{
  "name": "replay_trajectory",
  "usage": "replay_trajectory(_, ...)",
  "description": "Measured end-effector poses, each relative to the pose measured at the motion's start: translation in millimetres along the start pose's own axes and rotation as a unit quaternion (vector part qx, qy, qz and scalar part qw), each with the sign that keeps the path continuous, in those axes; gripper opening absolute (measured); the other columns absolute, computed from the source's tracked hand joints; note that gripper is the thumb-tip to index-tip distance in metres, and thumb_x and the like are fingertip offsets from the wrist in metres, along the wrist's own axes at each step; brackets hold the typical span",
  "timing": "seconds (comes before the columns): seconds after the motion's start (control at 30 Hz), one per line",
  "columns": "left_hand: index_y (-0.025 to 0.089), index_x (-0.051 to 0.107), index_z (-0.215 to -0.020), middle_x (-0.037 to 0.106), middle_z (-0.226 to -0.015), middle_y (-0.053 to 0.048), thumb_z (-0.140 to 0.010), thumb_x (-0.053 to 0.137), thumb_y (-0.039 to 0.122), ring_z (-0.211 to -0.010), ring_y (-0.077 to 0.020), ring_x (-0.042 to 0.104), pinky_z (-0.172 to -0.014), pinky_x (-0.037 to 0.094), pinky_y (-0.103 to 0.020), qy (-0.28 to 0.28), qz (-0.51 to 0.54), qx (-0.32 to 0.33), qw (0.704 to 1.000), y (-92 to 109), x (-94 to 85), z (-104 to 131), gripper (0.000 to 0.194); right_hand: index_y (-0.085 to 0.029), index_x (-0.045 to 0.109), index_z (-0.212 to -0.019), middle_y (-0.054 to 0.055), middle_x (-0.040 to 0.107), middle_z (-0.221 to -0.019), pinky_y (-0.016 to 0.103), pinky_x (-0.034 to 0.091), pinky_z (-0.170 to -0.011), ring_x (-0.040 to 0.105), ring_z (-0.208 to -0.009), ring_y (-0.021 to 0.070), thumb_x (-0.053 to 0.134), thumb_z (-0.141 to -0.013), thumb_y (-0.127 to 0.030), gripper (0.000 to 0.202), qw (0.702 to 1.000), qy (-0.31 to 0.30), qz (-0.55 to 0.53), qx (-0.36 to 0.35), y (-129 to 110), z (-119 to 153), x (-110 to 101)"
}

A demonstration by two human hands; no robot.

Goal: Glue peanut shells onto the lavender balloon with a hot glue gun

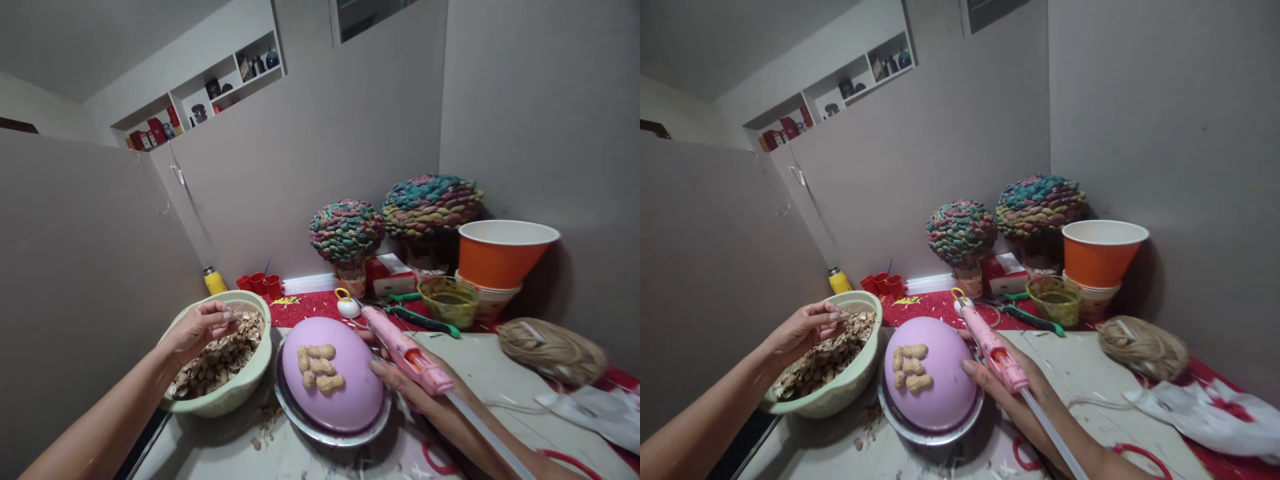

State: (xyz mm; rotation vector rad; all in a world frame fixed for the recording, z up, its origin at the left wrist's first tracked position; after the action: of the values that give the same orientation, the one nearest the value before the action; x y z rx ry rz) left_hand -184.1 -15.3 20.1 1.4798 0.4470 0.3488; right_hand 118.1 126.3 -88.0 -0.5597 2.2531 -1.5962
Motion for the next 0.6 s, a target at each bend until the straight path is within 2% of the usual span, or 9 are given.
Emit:
replay_trajectory(0.1, 0.015, 0.064, -0.074, 0.073, -0.078, -0.002, -0.060, 0.089, 0.020, -0.074, -0.0144, 0.071, -0.081, 0.058, -0.029, -0.014, 0.032, 0.009, 0.999, 7.0, 30.1, 20.5, 0.029, -0.023, 0.059, -0.131, 0.013, 0.063, -0.130, 0.045, 0.047, -0.103, 0.058, -0.120, 0.0327, 0.064, -0.082, -0.060, 0.062, 0.998, -0.052, -0.028, 0.009, 1.2, 0.2, -0.4)
replay_trajectory(0.2, 0.017, 0.068, -0.081, 0.075, -0.084, -0.002, -0.067, 0.086, 0.020, -0.081, -0.0155, 0.072, -0.078, 0.058, -0.025, -0.036, 0.023, 0.045, 0.998, 12.4, 61.8, 42.4, 0.023, -0.022, 0.057, -0.133, 0.014, 0.063, -0.129, 0.045, 0.046, -0.104, 0.057, -0.120, 0.0320, 0.063, -0.084, -0.059, 0.062, 0.998, -0.066, -0.023, -0.006, 2.9, -0.7, -1.4)
replay_trajectory(0.27, 0.018, 0.070, -0.084, 0.075, -0.086, -0.003, -0.072, 0.082, 0.020, -0.083, -0.0159, 0.073, -0.077, 0.058, -0.023, -0.049, -0.032, 0.114, 0.992, 14.3, 80.7, 56.5, 0.017, -0.022, 0.057, -0.133, 0.013, 0.064, -0.125, 0.045, 0.047, -0.103, 0.059, -0.117, 0.0318, 0.065, -0.083, -0.058, 0.062, 0.998, -0.058, -0.017, -0.021, 4.8, -1.6, -2.8)
replay_trajectory(0.33, 0.021, 0.071, -0.087, 0.075, -0.089, -0.003, -0.078, 0.075, 0.018, -0.084, -0.0156, 0.073, -0.077, 0.059, -0.022, -0.035, -0.118, 0.235, 0.964, 14.9, 95.9, 69.5, 0.010, -0.023, 0.057, -0.132, 0.012, 0.066, -0.120, 0.043, 0.049, -0.099, 0.061, -0.111, 0.0313, 0.067, -0.083, -0.056, 0.061, 0.998, -0.049, -0.014, -0.035, 6.1, -2.4, -4.4)
replay_trajectory(0.4, 0.024, 0.070, -0.096, 0.075, -0.092, -0.002, -0.081, 0.070, 0.010, -0.087, -0.0158, 0.073, -0.081, 0.060, -0.024, -0.018, -0.200, 0.393, 0.897, 13.6, 108.8, 82.1, 0.020, -0.022, 0.058, -0.131, 0.011, 0.067, -0.115, 0.042, 0.051, -0.095, 0.064, -0.103, 0.0298, 0.067, -0.084, -0.054, 0.058, 0.997, -0.055, -0.012, -0.043, 6.1, -2.8, -5.3)
replay_trajectory(0.47, 0.024, 0.067, -0.107, 0.076, -0.095, -0.003, -0.080, 0.066, 0.002, -0.091, -0.0162, 0.073, -0.084, 0.060, -0.025, -0.015, -0.278, 0.511, 0.813, 7.3, 119.5, 91.9, 0.035, -0.021, 0.058, -0.129, 0.010, 0.067, -0.115, 0.041, 0.051, -0.095, 0.064, -0.103, 0.0286, 0.067, -0.085, -0.052, 0.055, 0.996, -0.069, -0.013, -0.051, 4.6, -3.1, -5.8)
replay_trajectory(0.6, 0.017, 0.062, -0.118, 0.077, -0.103, -0.009, -0.072, 0.071, -0.004, -0.096, -0.0213, 0.074, -0.087, 0.061, -0.028, -0.027, -0.416, 0.631, 0.654, -11.3, 130.8, 104.0, 0.052, -0.019, 0.058, -0.125, 0.011, 0.064, -0.123, 0.038, 0.049, -0.094, 0.061, -0.110, 0.0284, 0.067, -0.085, -0.049, 0.050, 0.995, -0.070, -0.014, -0.067, 0.9, -3.5, -7.3)
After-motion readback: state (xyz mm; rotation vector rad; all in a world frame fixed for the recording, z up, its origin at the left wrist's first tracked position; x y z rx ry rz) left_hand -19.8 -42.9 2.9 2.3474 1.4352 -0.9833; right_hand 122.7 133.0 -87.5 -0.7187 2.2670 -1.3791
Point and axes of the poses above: each hand's wrist, its own z-axis away from the middle knuckle, its own x-axis out of the palm, y = z × x, the point moved 3 cm from there along -z, towards the middle knuckle
